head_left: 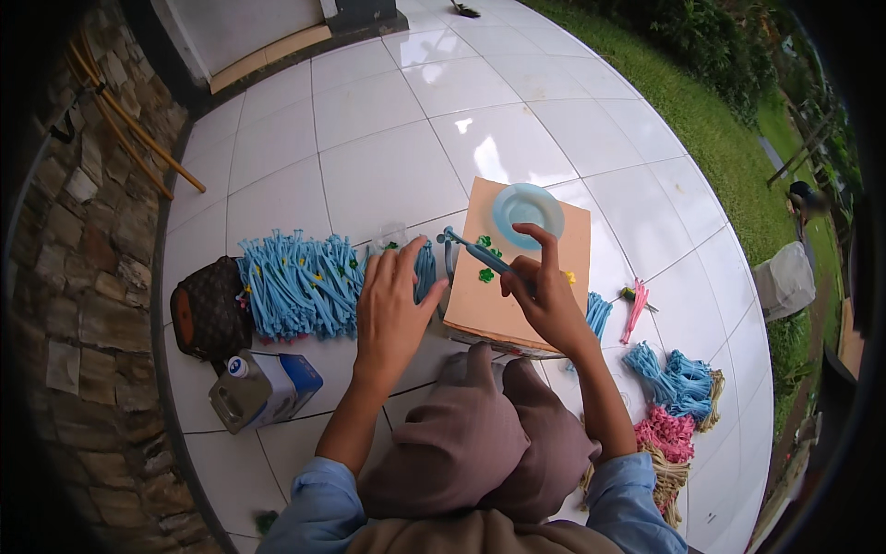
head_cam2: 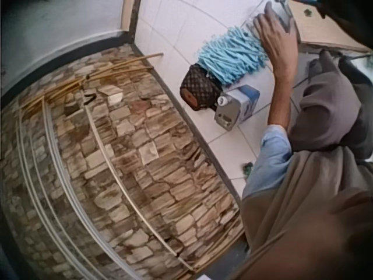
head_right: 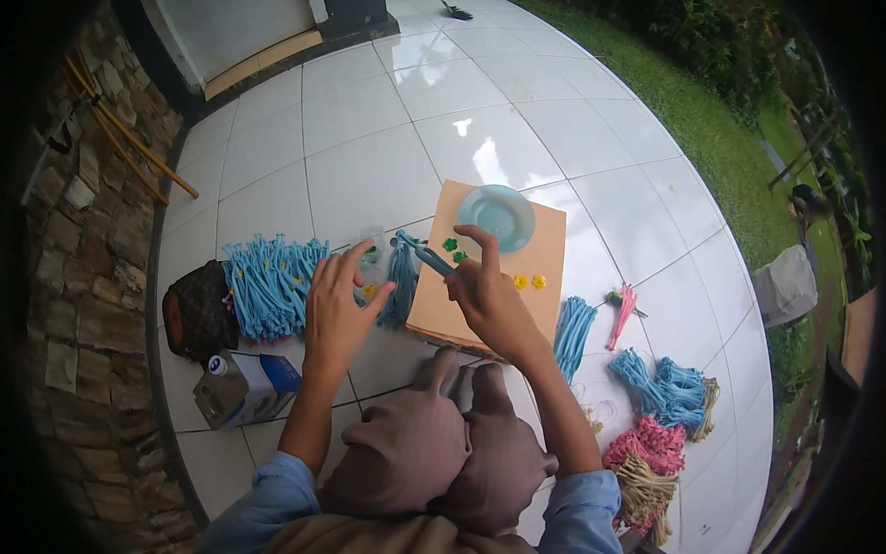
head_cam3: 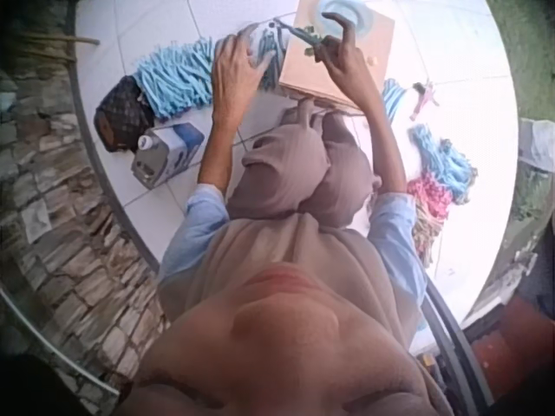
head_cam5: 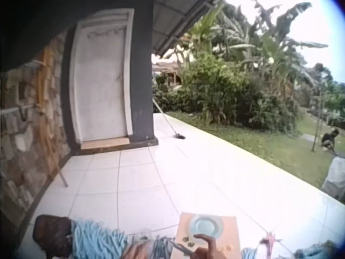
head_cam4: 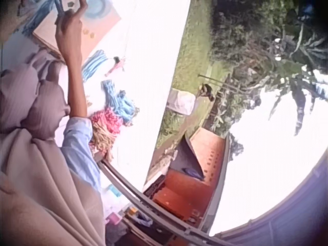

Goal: The person attaches small decorative flower components to blue plastic shoe straps by inserting the strap ends through holes in the components, then places the finished straps into a bag.

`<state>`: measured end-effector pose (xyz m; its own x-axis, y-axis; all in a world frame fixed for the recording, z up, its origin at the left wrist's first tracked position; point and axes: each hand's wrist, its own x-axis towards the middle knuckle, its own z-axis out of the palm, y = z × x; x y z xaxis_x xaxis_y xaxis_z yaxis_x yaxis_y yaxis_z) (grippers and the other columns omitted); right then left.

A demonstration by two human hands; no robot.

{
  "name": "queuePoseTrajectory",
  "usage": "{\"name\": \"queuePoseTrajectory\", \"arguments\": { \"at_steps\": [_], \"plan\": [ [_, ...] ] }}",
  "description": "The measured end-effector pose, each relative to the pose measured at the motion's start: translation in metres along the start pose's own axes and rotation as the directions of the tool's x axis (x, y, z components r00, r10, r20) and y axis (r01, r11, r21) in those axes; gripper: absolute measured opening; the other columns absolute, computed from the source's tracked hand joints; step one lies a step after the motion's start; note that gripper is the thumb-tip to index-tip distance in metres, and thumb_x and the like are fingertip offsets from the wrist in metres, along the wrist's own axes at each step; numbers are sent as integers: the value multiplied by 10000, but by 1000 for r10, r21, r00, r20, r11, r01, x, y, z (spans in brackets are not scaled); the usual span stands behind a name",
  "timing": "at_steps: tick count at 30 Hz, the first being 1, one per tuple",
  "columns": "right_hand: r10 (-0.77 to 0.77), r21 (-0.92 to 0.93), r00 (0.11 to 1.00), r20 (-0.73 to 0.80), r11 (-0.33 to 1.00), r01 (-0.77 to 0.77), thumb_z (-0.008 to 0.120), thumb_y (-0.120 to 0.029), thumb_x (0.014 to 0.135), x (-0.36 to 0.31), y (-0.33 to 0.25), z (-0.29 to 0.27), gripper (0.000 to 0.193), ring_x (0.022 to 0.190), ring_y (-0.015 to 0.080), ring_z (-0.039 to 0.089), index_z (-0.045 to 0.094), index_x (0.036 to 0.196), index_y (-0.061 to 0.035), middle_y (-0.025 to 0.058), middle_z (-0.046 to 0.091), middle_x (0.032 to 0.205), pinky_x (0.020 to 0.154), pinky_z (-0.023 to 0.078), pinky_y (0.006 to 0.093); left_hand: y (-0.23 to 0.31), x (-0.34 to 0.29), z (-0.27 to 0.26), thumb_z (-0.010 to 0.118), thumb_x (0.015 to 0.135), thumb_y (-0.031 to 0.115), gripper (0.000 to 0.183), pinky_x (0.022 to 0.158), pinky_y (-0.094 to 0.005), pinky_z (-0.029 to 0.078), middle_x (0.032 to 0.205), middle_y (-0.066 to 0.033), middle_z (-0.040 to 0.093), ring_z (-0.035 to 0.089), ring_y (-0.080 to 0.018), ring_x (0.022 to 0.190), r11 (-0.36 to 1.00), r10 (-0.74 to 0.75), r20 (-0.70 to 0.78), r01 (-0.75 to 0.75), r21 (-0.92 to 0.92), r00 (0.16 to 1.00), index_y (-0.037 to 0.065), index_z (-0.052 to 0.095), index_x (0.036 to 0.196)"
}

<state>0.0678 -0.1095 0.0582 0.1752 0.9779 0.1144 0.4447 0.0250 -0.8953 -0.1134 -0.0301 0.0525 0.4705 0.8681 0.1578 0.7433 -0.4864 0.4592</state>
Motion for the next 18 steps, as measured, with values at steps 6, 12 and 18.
{"name": "queuePoseTrajectory", "arguments": {
  "at_steps": [6,12,18],
  "plan": [
    [-3,26,1000,-25,1000,4,526,-54,842,-2,6,-6,541,730,248,607,208,1278,-93,108,584,698,686,439,313,30,36,21,694,695,187,532,890,-396,410,1016,-57,556,500,-194,1042,745,665,-192,-660,100,722,107,499,1184],
    [33,-143,994,-100,989,-47,742,-64,672,-18,5,-51,811,792,225,615,246,1308,-139,102,607,816,705,490,322,18,49,58,652,736,154,264,629,-350,487,830,-103,587,593,-284,732,689,658,-83,-643,-334,748,42,551,952],
    [-40,100,953,-300,992,73,711,20,671,-32,33,-69,737,798,159,588,313,1282,-94,69,591,821,793,481,312,23,50,66,602,796,209,243,617,-362,455,821,-127,567,573,-306,720,689,625,0,-551,-470,781,24,546,944]
  ]
}}
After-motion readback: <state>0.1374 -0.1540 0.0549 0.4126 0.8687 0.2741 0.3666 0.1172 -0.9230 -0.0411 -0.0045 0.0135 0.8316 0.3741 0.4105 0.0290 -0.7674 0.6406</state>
